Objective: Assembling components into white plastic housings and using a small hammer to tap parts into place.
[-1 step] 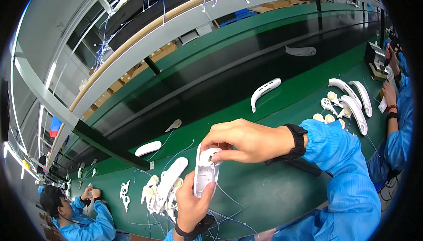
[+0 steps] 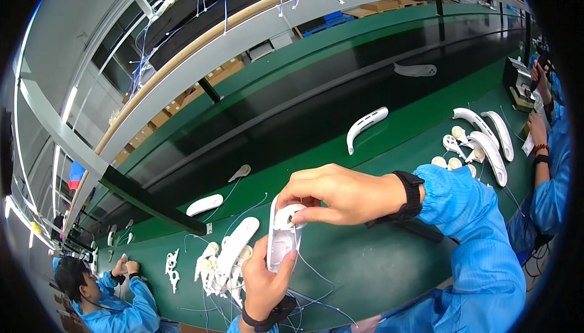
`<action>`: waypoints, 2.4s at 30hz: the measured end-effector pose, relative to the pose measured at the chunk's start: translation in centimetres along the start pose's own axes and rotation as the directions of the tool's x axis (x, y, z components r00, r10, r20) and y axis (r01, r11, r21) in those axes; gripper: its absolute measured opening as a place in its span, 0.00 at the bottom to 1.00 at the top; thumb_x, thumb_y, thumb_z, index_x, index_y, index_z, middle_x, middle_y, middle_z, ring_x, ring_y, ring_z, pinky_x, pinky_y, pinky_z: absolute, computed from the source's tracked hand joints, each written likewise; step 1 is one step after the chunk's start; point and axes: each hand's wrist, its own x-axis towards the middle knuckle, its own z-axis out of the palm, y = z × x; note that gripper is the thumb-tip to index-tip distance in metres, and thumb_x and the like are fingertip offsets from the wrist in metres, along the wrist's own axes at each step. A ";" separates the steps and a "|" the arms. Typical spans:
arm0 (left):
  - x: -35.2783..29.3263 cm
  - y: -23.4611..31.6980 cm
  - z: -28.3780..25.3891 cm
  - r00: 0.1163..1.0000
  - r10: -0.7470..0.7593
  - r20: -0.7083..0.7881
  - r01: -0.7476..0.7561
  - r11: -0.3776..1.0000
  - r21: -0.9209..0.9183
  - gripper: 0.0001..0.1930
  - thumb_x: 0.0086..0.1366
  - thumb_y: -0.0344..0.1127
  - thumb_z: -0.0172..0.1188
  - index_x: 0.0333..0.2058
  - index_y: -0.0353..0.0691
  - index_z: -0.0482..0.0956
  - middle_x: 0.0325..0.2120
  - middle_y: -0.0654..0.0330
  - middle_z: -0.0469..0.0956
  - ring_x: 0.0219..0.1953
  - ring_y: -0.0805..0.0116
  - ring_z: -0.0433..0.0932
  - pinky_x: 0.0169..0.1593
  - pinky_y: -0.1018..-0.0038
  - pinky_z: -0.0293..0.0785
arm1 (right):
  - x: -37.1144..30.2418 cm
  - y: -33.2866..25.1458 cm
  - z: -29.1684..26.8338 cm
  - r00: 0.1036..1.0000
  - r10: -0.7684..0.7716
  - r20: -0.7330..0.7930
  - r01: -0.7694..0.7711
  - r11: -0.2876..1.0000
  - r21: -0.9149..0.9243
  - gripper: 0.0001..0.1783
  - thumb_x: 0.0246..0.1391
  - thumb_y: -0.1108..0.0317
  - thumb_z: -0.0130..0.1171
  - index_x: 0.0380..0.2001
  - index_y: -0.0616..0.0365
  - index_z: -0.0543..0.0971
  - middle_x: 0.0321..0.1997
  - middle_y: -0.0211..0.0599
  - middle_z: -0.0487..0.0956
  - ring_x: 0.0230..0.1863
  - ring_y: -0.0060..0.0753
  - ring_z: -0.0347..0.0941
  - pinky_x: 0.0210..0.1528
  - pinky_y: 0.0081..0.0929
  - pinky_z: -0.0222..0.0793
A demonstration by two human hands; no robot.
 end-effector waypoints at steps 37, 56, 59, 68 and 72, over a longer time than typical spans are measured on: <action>-0.6 -1.6 0.6 0.960 -0.237 0.151 0.261 0.951 -0.166 0.15 0.60 0.34 0.71 0.41 0.30 0.81 0.27 0.51 0.85 0.27 0.64 0.86 0.31 0.72 0.78 | -1.8 3.1 4.0 0.922 0.386 0.027 -0.350 0.802 0.485 0.19 0.62 0.62 0.65 0.48 0.66 0.77 0.43 0.40 0.82 0.44 0.26 0.80 0.44 0.27 0.79; 1.5 -6.3 6.7 0.841 -0.180 0.510 -0.096 0.879 0.467 0.44 0.56 0.35 0.66 0.72 0.53 0.58 0.36 0.41 0.73 0.31 0.35 0.80 0.37 0.50 0.79 | -18.7 3.1 3.0 0.841 0.456 -0.290 -0.497 0.441 -0.747 0.26 0.52 0.50 0.68 0.42 0.63 0.77 0.32 0.39 0.78 0.36 0.49 0.78 0.41 0.40 0.74; 2.2 -6.5 6.8 0.806 -0.191 0.560 -0.137 0.860 0.491 0.43 0.57 0.36 0.65 0.72 0.53 0.59 0.36 0.38 0.74 0.32 0.34 0.80 0.36 0.49 0.80 | -21.4 3.5 5.0 0.774 0.571 -0.273 -0.528 0.345 -0.776 0.19 0.60 0.55 0.62 0.36 0.62 0.75 0.29 0.41 0.77 0.32 0.49 0.78 0.37 0.41 0.74; 2.1 -6.4 6.8 0.806 -0.191 0.561 -0.136 0.862 0.488 0.42 0.57 0.35 0.64 0.71 0.52 0.59 0.36 0.38 0.75 0.30 0.34 0.80 0.36 0.49 0.80 | -18.9 -0.5 7.8 0.618 0.691 -0.375 -0.714 0.693 0.099 0.12 0.70 0.64 0.48 0.40 0.65 0.71 0.24 0.53 0.78 0.25 0.60 0.76 0.30 0.52 0.69; 2.3 -6.3 6.8 0.797 -0.201 0.570 -0.133 0.861 0.490 0.42 0.57 0.35 0.64 0.71 0.52 0.59 0.36 0.38 0.75 0.31 0.34 0.80 0.37 0.49 0.80 | -19.3 0.9 8.2 0.554 0.816 -0.162 -0.832 0.537 -0.138 0.14 0.70 0.62 0.48 0.40 0.65 0.71 0.18 0.55 0.75 0.23 0.65 0.73 0.29 0.56 0.67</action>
